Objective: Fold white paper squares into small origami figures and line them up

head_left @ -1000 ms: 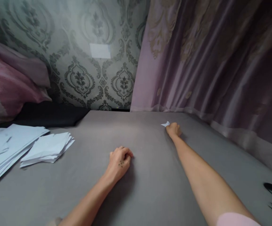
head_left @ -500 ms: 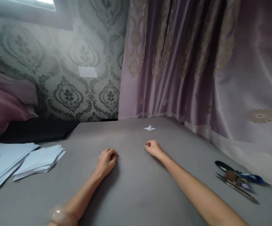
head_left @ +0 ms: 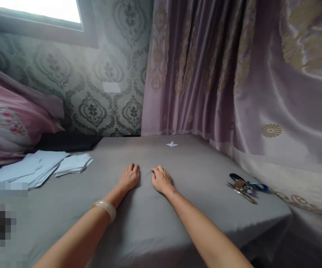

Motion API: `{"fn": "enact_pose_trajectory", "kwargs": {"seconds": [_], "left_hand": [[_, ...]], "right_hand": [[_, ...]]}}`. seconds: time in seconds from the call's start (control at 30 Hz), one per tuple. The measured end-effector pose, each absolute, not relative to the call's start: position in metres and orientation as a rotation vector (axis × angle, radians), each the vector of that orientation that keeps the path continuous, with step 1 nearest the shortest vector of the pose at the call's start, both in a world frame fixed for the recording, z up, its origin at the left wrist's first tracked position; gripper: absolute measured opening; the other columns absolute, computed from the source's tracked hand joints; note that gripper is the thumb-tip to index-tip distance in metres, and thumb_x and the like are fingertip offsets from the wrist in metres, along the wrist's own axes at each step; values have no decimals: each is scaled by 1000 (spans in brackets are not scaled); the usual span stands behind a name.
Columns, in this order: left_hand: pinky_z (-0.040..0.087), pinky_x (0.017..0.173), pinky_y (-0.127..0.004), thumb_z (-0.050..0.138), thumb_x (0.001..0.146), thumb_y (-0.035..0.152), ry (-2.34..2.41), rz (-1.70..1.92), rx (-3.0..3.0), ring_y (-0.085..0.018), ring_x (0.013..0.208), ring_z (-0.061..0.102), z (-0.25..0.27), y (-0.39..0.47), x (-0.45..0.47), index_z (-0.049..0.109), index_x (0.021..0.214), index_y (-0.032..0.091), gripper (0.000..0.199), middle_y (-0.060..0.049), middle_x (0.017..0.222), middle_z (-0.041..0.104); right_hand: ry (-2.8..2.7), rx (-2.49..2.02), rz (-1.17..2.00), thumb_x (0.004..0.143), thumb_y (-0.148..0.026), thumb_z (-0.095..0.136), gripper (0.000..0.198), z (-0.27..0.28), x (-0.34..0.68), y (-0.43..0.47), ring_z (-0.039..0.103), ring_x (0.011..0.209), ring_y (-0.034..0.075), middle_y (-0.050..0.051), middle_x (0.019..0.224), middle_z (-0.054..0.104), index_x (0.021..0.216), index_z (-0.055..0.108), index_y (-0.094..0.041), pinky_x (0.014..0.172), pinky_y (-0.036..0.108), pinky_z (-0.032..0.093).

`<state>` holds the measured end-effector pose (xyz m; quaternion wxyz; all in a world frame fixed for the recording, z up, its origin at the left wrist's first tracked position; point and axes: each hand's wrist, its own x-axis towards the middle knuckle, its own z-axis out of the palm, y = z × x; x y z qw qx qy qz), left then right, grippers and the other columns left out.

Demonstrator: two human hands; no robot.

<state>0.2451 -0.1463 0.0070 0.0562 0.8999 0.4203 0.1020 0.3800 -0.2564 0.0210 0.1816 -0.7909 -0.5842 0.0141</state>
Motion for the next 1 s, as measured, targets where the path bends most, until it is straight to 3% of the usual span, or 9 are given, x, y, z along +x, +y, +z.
{"fn": "enact_pose_trajectory", "kwargs": {"seconds": [0.1,0.23,0.3,0.4,0.57,0.7,0.77,0.83,1.0], "left_hand": [[25,105,-49,28,96,36,1233,248,2724,-33,133,33,5,-163,233,41,134,13,46,-22,143,36],[28,103,-51,32,94,37,1094,193,2742,-33,133,34,15,-183,214,43,134,19,45,-17,143,39],[35,100,-45,36,92,35,1001,197,2754,-31,125,44,25,-190,205,51,126,19,40,-16,133,50],[43,89,-38,41,90,36,885,213,2727,-28,102,59,39,-194,192,66,98,18,32,-14,105,64],[44,75,-22,45,88,32,853,306,2539,-16,81,62,49,-171,173,70,84,19,29,-4,89,69],[42,58,-20,48,86,35,1020,381,2359,-14,64,58,47,-134,161,72,80,15,32,0,67,66],[44,62,-21,49,84,34,1148,461,2293,-15,68,60,45,-112,156,72,85,15,30,-1,72,68],[46,76,-24,48,84,28,1332,588,2230,-17,83,62,43,-90,150,69,100,15,30,-4,90,70],[36,101,-39,47,75,12,1887,852,1994,-29,118,48,37,-38,116,49,128,9,54,-18,126,53]], "right_hand": [[-1659,-2241,26,92,-23,39,32,22,380,-257,53,106,20,9,115,55,117,58,-21,90,30,38],[-1658,-2246,7,91,-22,41,32,23,381,-257,54,105,19,9,114,56,117,59,-20,90,29,37],[-1668,-2245,-4,91,-23,41,31,22,382,-256,54,105,19,9,113,58,116,60,-21,90,27,37],[-1684,-2252,-20,91,-22,41,30,21,382,-256,56,104,19,9,112,59,114,60,-20,88,26,38],[-1758,-2287,-7,90,-16,37,32,23,384,-248,61,96,19,11,112,59,111,60,-16,81,27,40],[-1772,-2368,30,84,-15,40,29,32,385,-227,63,88,23,14,107,63,99,65,-15,72,31,40],[-1729,-2419,53,83,-17,40,27,35,385,-215,64,86,24,15,101,65,90,66,-16,69,31,39],[-1653,-2463,111,83,-23,40,27,34,385,-206,64,82,24,13,93,67,84,66,-18,65,31,38],[-1521,-2399,172,83,-28,41,24,19,392,-201,62,78,20,7,94,67,79,64,-22,62,29,36]]}}
